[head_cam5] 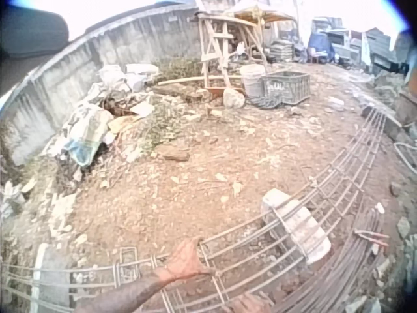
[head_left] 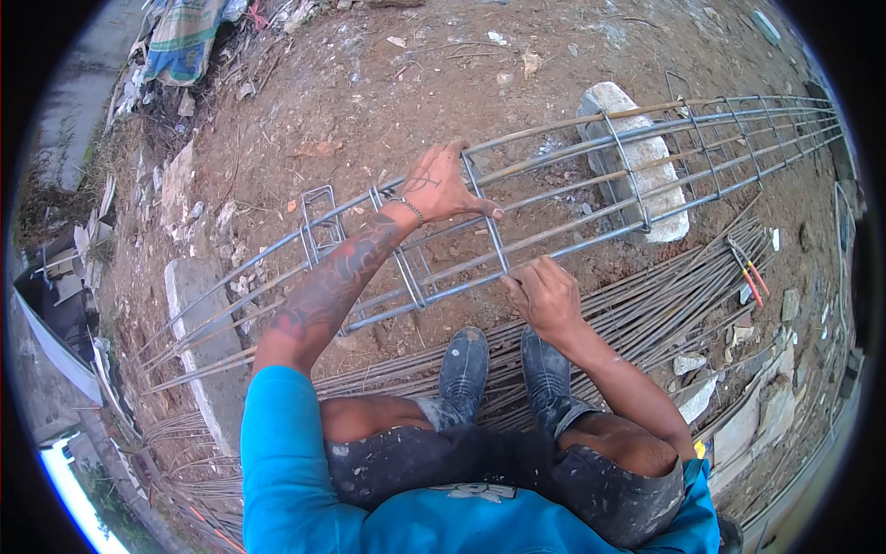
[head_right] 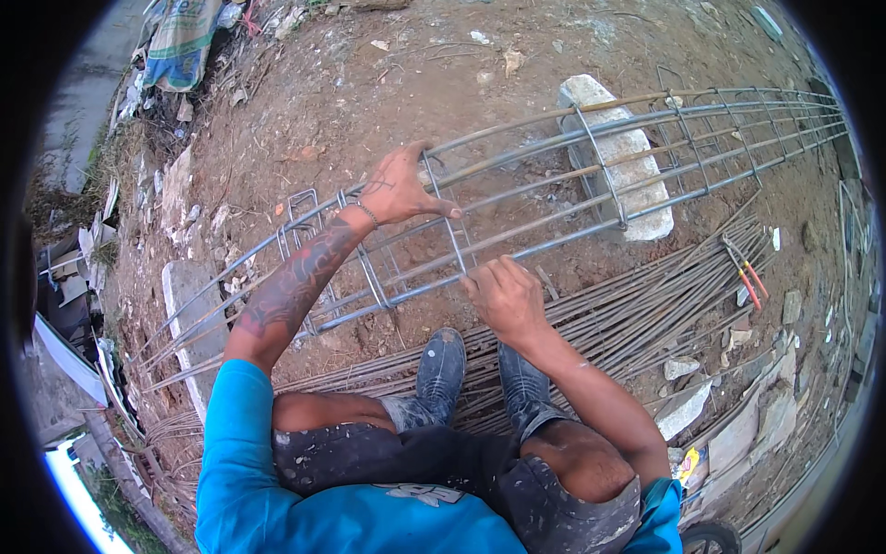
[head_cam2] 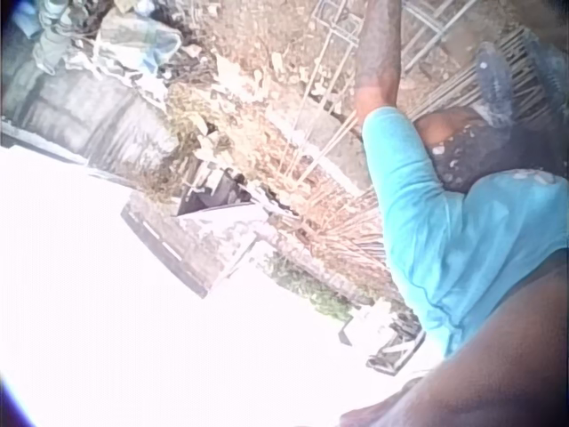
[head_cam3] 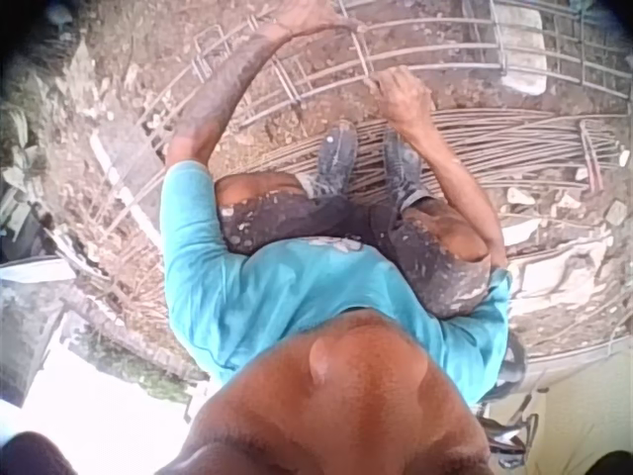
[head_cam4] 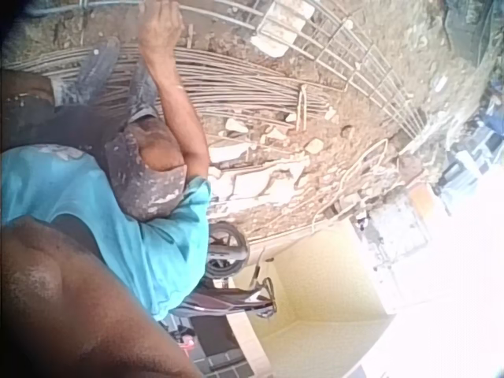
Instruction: The person ties steel reinforcement bars together with tie wire using pliers.
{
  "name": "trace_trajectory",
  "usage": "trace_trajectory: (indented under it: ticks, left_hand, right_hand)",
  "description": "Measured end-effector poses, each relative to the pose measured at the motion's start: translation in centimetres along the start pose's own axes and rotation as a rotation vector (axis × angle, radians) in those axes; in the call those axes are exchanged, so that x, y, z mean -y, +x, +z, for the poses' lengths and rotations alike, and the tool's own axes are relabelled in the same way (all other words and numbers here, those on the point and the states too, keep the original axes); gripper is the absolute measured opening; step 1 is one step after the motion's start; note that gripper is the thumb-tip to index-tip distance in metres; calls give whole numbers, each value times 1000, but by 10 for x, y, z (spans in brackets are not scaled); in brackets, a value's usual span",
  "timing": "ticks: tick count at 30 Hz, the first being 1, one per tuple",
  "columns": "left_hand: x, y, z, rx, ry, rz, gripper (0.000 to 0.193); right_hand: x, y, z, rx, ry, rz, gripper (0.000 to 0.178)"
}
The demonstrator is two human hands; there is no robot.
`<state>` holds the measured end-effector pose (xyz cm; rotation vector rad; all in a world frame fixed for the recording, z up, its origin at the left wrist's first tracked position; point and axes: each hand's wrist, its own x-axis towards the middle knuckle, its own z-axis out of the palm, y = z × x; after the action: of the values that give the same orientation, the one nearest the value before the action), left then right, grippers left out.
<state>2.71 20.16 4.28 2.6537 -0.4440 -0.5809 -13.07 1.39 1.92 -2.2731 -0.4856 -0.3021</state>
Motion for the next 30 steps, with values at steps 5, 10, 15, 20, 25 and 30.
trace_trajectory:
  ticks: [5,10,15,20,25,30]
  left_hand:
    - [-1,0,6,-40,31,-5,122]
    - [2,3,19,-153,49,86,118]
    - [-1,6,29,-216,72,91,116]
    - [2,9,33,-259,118,105,123]
    - [0,10,33,-286,96,128,127]
    - [10,3,17,-199,23,92,121]
  right_hand:
    - [-1,-7,2,18,-18,59,16]
    - [2,-12,9,35,21,110,18]
    - [0,-17,17,3,101,158,19]
    - [-6,-27,22,49,342,452,18]
    - [-4,-31,28,67,564,904,32]
    - [0,-23,24,171,754,996,67]
